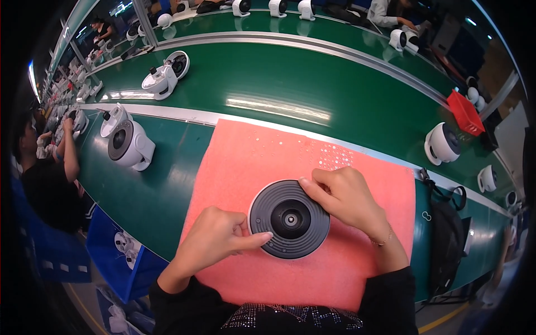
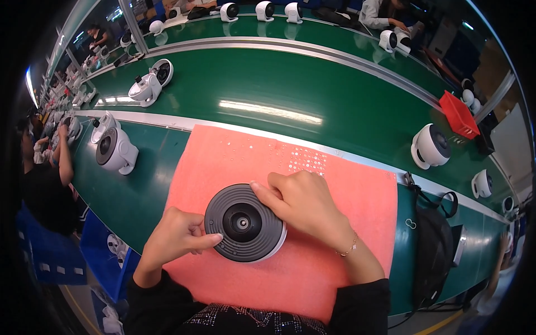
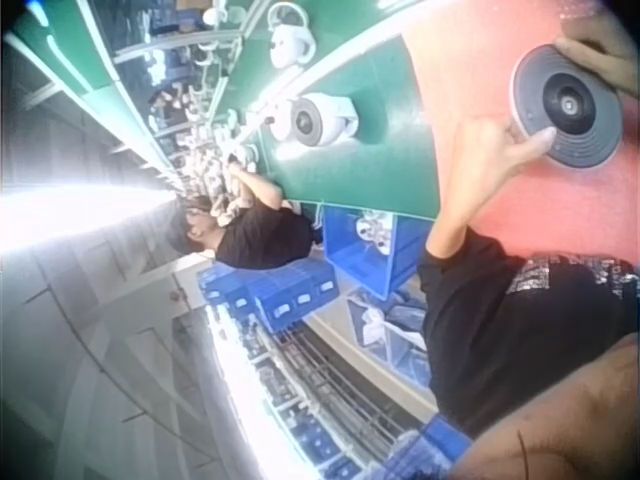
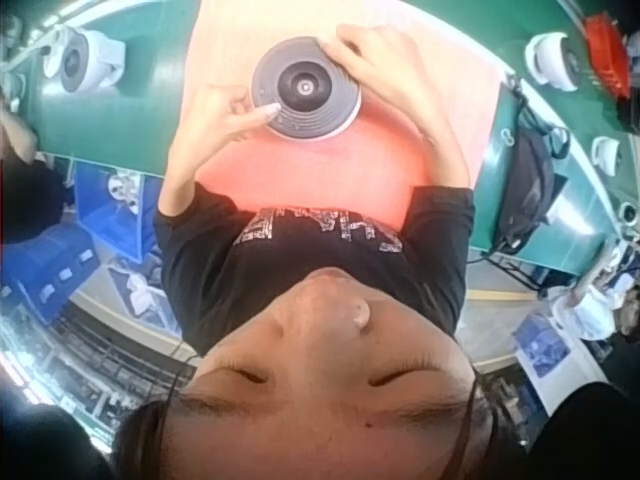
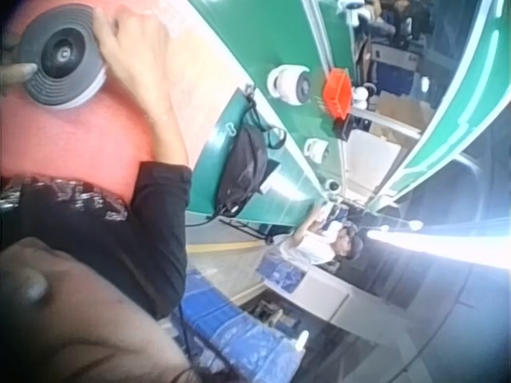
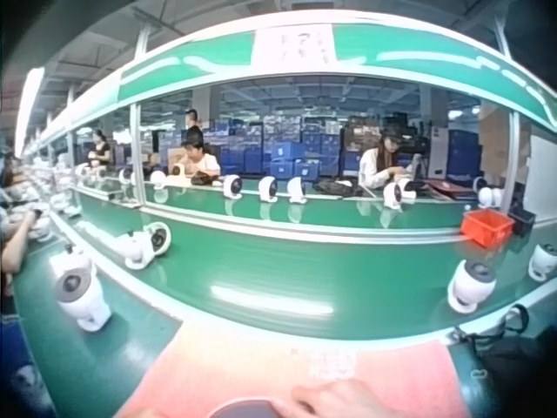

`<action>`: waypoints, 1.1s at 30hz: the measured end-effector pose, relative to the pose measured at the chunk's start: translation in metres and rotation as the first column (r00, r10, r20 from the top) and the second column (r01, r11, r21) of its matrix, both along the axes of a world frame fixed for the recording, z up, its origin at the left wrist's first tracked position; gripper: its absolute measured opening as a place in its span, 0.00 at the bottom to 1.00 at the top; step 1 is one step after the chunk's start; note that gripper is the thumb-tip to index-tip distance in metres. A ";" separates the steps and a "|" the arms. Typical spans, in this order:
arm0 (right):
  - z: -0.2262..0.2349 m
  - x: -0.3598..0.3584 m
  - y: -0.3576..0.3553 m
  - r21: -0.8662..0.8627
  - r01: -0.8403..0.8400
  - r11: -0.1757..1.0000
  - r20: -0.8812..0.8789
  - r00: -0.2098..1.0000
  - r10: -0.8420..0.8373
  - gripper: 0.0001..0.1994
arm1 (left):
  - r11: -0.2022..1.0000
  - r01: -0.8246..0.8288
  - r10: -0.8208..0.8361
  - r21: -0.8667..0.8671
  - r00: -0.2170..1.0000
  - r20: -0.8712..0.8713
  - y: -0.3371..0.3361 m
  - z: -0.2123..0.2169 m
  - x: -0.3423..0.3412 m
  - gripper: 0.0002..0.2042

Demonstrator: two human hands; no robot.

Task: Assembling the internal and external housing components of security cameras on a production line.

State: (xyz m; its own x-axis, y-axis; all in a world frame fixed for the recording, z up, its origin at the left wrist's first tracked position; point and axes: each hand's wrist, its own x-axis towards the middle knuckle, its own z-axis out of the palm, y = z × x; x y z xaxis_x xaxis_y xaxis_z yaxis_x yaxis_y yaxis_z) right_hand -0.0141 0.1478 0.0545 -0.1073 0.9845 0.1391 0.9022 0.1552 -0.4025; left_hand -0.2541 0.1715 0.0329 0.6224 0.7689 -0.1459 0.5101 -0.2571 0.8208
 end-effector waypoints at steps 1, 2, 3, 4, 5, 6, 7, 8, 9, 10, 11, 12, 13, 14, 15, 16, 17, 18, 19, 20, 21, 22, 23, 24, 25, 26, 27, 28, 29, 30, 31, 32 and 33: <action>0.000 0.000 0.001 0.002 -0.013 1.000 -0.022 1.000 0.013 0.25 | 1.000 -0.012 0.012 -0.022 1.000 0.011 -0.001 -0.001 0.000 0.20; 0.002 0.000 0.000 0.003 -0.013 1.000 -0.025 1.000 0.013 0.25 | 0.999 -0.026 0.027 -0.045 0.999 0.021 -0.001 0.000 -0.001 0.19; 0.006 -0.001 -0.001 -0.053 -0.019 0.998 0.019 1.000 0.020 0.22 | 0.999 -0.027 0.028 -0.044 0.999 0.019 -0.002 0.000 -0.002 0.19; 0.008 -0.002 -0.002 -0.109 -0.024 0.994 0.063 0.998 0.031 0.20 | 0.999 -0.028 0.029 -0.044 0.999 0.015 -0.002 0.001 -0.002 0.19; 0.007 -0.003 -0.002 -0.106 -0.021 0.994 0.063 0.998 0.027 0.20 | 0.999 -0.024 0.025 -0.041 1.000 0.014 -0.001 0.001 -0.002 0.19; 0.003 -0.007 -0.004 0.105 -0.062 0.993 0.028 0.998 0.059 0.17 | 0.999 -0.022 0.022 -0.039 1.000 0.014 0.000 0.001 -0.002 0.19; 0.001 -0.009 -0.005 0.311 -0.094 0.946 0.001 0.995 0.098 0.15 | 0.999 -0.025 0.026 -0.048 1.000 0.016 0.000 0.000 -0.003 0.19; 0.005 -0.011 -0.008 0.303 -0.134 0.944 0.016 0.991 0.136 0.14 | 0.998 -0.028 0.029 -0.056 0.999 0.016 0.000 0.000 -0.003 0.19; 0.009 -0.013 -0.010 0.359 -0.243 0.901 0.024 0.968 0.251 0.15 | 0.998 -0.026 0.027 -0.054 1.000 0.015 0.000 -0.001 -0.004 0.19; 0.013 -0.014 -0.013 0.412 -0.345 0.843 0.040 0.932 0.361 0.17 | 0.999 -0.020 0.021 -0.048 0.999 0.024 0.000 -0.002 -0.004 0.20; 0.017 -0.020 -0.017 0.362 -0.419 0.833 0.039 0.899 0.435 0.19 | 0.999 -0.018 0.019 -0.046 0.999 0.030 0.000 -0.003 -0.005 0.20; 0.016 -0.021 -0.021 0.261 -0.442 0.858 -0.011 0.888 0.460 0.19 | 0.999 -0.020 0.021 -0.048 0.999 0.028 0.000 -0.003 -0.006 0.20; 0.017 -0.021 -0.022 0.260 -0.442 0.858 -0.013 0.887 0.461 0.19 | 0.998 -0.015 0.016 -0.058 1.000 0.020 0.001 -0.002 -0.007 0.20; 0.017 -0.020 -0.022 0.227 -0.502 0.834 0.023 0.859 0.511 0.19 | 0.998 -0.009 0.010 -0.066 1.000 0.014 0.002 -0.002 -0.007 0.20; 0.017 -0.019 -0.023 0.192 -0.559 0.807 0.057 0.827 0.559 0.18 | 0.998 -0.010 0.011 -0.067 1.000 0.014 0.002 -0.002 -0.007 0.20; 0.017 -0.018 -0.025 0.168 -0.585 0.793 0.023 0.807 0.590 0.19 | 0.998 -0.012 0.012 -0.060 1.000 0.005 0.001 -0.002 -0.007 0.20; 0.018 -0.019 -0.026 0.169 -0.584 0.794 0.024 0.808 0.589 0.19 | 0.999 -0.012 0.012 -0.051 1.000 -0.003 0.001 -0.001 -0.006 0.21; 0.020 -0.020 -0.028 0.183 -0.566 0.804 -0.022 0.815 0.579 0.19 | 0.999 -0.011 0.011 -0.049 1.000 -0.004 0.001 -0.002 -0.006 0.21; 0.020 -0.021 -0.029 0.197 -0.547 0.813 -0.068 0.820 0.568 0.19 | 1.000 -0.011 0.011 -0.017 1.000 0.001 0.001 -0.003 -0.005 0.21; 0.018 -0.023 -0.031 0.212 -0.483 0.850 -0.100 0.854 0.510 0.19 | 1.000 -0.013 0.013 0.012 1.000 0.007 0.000 -0.005 -0.005 0.21; 0.016 -0.024 -0.032 0.225 -0.415 0.882 -0.133 0.884 0.449 0.19 | 1.000 -0.013 0.013 0.011 1.000 0.006 0.000 -0.006 -0.004 0.21; 0.016 -0.020 -0.032 0.184 -0.417 0.890 -0.036 0.902 0.430 0.18 | 1.000 -0.014 0.014 0.022 1.000 -0.005 -0.001 -0.006 -0.003 0.21; 0.015 -0.017 -0.031 0.184 -0.416 0.890 -0.036 0.902 0.429 0.18 | 0.999 -0.013 0.014 0.033 1.000 -0.016 -0.001 -0.006 -0.002 0.22; 0.014 -0.015 -0.030 0.167 -0.491 0.855 -0.017 0.866 0.501 0.18 | 0.999 -0.012 0.013 0.033 1.000 -0.016 -0.001 -0.006 -0.001 0.22; 0.014 -0.014 -0.030 0.148 -0.562 0.814 0.001 0.823 0.568 0.18 | 0.998 -0.006 0.008 0.058 0.999 -0.038 -0.002 -0.005 -0.001 0.22; 0.014 -0.013 -0.031 0.126 -0.587 0.799 0.054 0.809 0.586 0.19 | 0.997 0.002 0.003 0.082 0.998 -0.061 -0.002 -0.005 -0.001 0.22; 0.017 -0.014 -0.031 0.153 -0.576 0.803 -0.005 0.812 0.584 0.20 | 0.997 0.003 0.002 0.082 0.998 -0.061 -0.001 -0.003 -0.001 0.22; 0.019 -0.016 -0.030 0.179 -0.563 0.807 -0.065 0.811 0.581 0.21 | 0.974 0.043 -0.019 0.223 0.994 -0.108 -0.001 0.000 -0.001 0.22; 0.017 -0.018 -0.027 0.183 -0.480 0.858 -0.114 0.856 0.504 0.23 | 0.931 0.085 -0.031 0.356 0.987 -0.156 -0.001 0.000 -0.001 0.21; 0.013 -0.017 -0.024 0.241 -0.356 0.903 -0.025 0.928 0.372 0.25 | 0.931 0.085 -0.031 0.354 0.987 -0.156 0.001 0.000 0.000 0.21; 0.002 -0.014 -0.017 0.317 -0.205 0.926 -0.052 0.971 0.232 0.25 | 0.965 0.092 -0.036 0.246 0.975 -0.221 0.005 -0.003 0.002 0.20; -0.006 -0.007 -0.009 0.316 -0.109 0.942 -0.077 0.987 0.140 0.24 | 0.985 0.099 -0.057 0.140 0.959 -0.278 0.009 -0.005 0.006 0.20; -0.006 -0.005 -0.004 0.321 -0.116 0.940 -0.081 0.986 0.149 0.24 | 0.985 0.091 -0.048 0.143 0.958 -0.282 0.007 -0.014 0.005 0.20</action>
